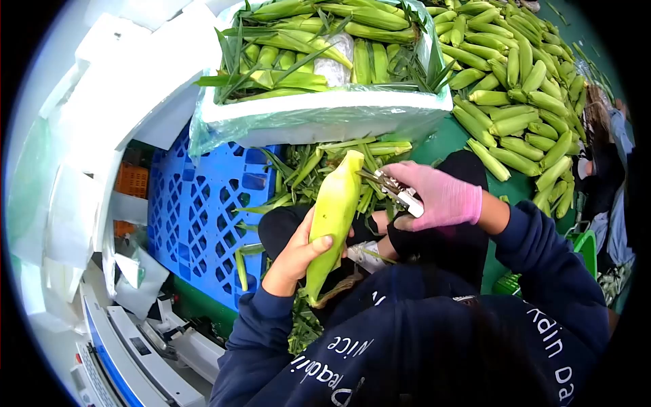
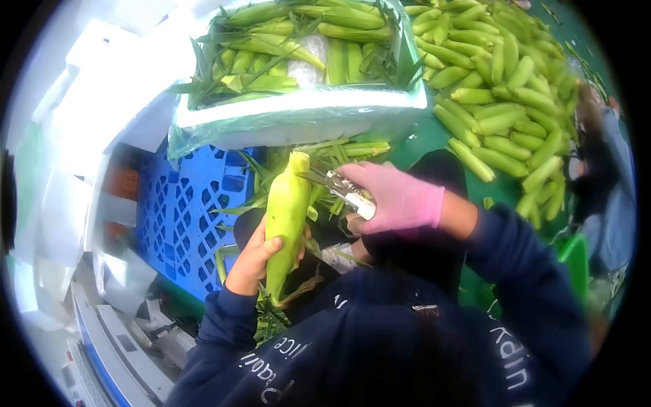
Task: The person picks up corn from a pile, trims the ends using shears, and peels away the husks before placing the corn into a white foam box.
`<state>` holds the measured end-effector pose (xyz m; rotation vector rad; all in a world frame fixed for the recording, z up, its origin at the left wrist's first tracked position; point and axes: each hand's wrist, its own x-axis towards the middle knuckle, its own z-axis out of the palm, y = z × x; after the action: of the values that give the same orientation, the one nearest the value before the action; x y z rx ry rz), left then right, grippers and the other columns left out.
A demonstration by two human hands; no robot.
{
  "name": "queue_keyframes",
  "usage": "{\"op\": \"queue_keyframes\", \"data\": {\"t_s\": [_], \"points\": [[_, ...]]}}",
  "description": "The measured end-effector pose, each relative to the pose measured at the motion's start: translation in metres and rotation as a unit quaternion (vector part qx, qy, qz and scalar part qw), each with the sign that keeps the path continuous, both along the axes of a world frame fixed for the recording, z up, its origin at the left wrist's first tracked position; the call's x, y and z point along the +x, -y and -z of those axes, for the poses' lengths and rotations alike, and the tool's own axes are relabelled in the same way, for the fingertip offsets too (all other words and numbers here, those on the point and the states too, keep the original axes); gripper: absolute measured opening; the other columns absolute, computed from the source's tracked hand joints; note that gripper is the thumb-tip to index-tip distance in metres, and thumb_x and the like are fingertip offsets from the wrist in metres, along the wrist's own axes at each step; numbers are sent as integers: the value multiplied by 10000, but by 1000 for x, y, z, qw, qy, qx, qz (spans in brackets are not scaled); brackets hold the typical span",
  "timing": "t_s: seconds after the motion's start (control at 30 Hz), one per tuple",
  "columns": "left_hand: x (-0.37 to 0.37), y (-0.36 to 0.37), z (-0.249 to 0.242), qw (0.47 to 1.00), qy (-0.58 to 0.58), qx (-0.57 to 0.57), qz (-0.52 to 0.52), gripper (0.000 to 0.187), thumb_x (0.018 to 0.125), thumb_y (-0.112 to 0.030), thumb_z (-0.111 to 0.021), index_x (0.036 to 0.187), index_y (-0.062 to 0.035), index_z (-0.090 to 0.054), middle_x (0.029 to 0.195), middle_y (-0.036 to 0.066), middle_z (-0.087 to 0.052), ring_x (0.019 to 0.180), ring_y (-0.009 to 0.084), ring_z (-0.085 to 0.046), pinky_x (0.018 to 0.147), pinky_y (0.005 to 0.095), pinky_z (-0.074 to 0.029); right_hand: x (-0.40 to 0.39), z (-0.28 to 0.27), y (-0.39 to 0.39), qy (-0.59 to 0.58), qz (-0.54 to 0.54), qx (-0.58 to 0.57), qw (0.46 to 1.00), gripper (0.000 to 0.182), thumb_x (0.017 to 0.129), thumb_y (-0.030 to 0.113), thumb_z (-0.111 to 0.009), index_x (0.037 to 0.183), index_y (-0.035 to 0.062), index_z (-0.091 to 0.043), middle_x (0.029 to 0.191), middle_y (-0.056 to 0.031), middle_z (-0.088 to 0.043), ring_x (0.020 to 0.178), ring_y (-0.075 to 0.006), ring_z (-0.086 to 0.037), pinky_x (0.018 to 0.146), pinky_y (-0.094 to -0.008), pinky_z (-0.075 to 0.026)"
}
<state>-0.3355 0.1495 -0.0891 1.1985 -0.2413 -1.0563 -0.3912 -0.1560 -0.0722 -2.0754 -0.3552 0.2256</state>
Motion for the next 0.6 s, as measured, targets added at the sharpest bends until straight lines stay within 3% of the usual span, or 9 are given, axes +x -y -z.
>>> {"op": "queue_keyframes", "data": {"t_s": [0.13, 0.27, 0.37, 0.4, 0.43, 0.47, 0.53, 0.57, 0.6], "points": [[-8, -9, 10, 988, -129, -49, 71, 783, 878, -485, -738, 1446, -80, -382, 985, 141, -626, 705, 219, -639, 580, 316, -542, 6, -9, 6, 102, -46, -64, 992, 644, 747, 312, -806, 1260, 5, -565, 1027, -224, -644, 971, -423, -637, 833, -444, -525], [-9, -14, 7, 991, -118, 9, 69, 748, 900, -481, -721, 1441, -86, -387, 994, 134, -625, 717, 221, -648, 593, 321, -551, -5, -5, 1, 79, -14, -71, 994, 423, 766, 292, -787, 1050, 39, -602, 913, -202, -654, 902, -405, -643, 779, -443, -526], [-10, -16, 13, 991, -133, 12, -5, 786, 899, -382, -759, 1496, -92, -338, 1103, 145, -602, 815, 259, -661, 662, 395, -605, -8, 32, -5, 53, 18, -48, 997, 316, 827, 271, -735, 996, 41, -599, 795, -161, -662, 623, -352, -646, 619, -410, -540], [-11, -19, 17, 993, -110, 23, -21, 790, 908, -391, -745, 1507, -86, -329, 1110, 150, -602, 849, 274, -662, 682, 406, -605, -13, 40, -12, -98, 67, 72, 990, 274, 850, 255, -714, 977, 40, -600, 774, -135, -664, 576, -296, -634, 580, -386, -533], [-11, -22, 24, 995, -84, 34, -39, 794, 918, -399, -732, 1517, -80, -321, 1116, 155, -602, 883, 289, -663, 701, 417, -604, -15, 45, -17, -246, 110, 185, 945, 235, 872, 239, -693, 957, 40, -602, 753, -109, -666, 528, -241, -622, 542, -363, -527], [-14, -26, 32, 987, -130, 14, -90, 756, 938, -470, -670, 1499, -70, -358, 1118, 157, -611, 906, 301, -662, 733, 419, -591, -10, 51, -20, -284, 119, 223, 925, 206, 910, 214, -663, 940, 20, -601, 755, -87, -657, 539, -163, -608, 509, -319, -508], [-18, -21, 33, 970, -169, 6, -177, 755, 968, -636, -489, 1420, -31, -474, 1140, 162, -634, 1001, 326, -656, 825, 418, -548, -10, 81, -28, -340, 201, 422, 816, 246, 924, 195, -659, 1009, -32, -615, 819, -130, -664, 607, -215, -642, 592, -325, -529], [-14, -15, 23, 963, -166, -3, -212, 744, 975, -632, -453, 1392, -18, -506, 1179, 157, -632, 1069, 321, -648, 882, 411, -544, -16, 82, -42, -351, 244, 506, 750, 261, 927, 188, -658, 1035, -46, -619, 840, -138, -663, 635, -231, -652, 628, -331, -539], [-6, -13, 27, 957, -173, -42, -228, 721, 978, -598, -479, 1395, -10, -495, 1195, 161, -636, 1081, 316, -651, 884, 405, -549, -18, 87, -48, -329, 209, 495, 777, 278, 916, 174, -667, 1085, -41, -616, 888, -144, -665, 683, -254, -664, 685, -337, -547]]}}
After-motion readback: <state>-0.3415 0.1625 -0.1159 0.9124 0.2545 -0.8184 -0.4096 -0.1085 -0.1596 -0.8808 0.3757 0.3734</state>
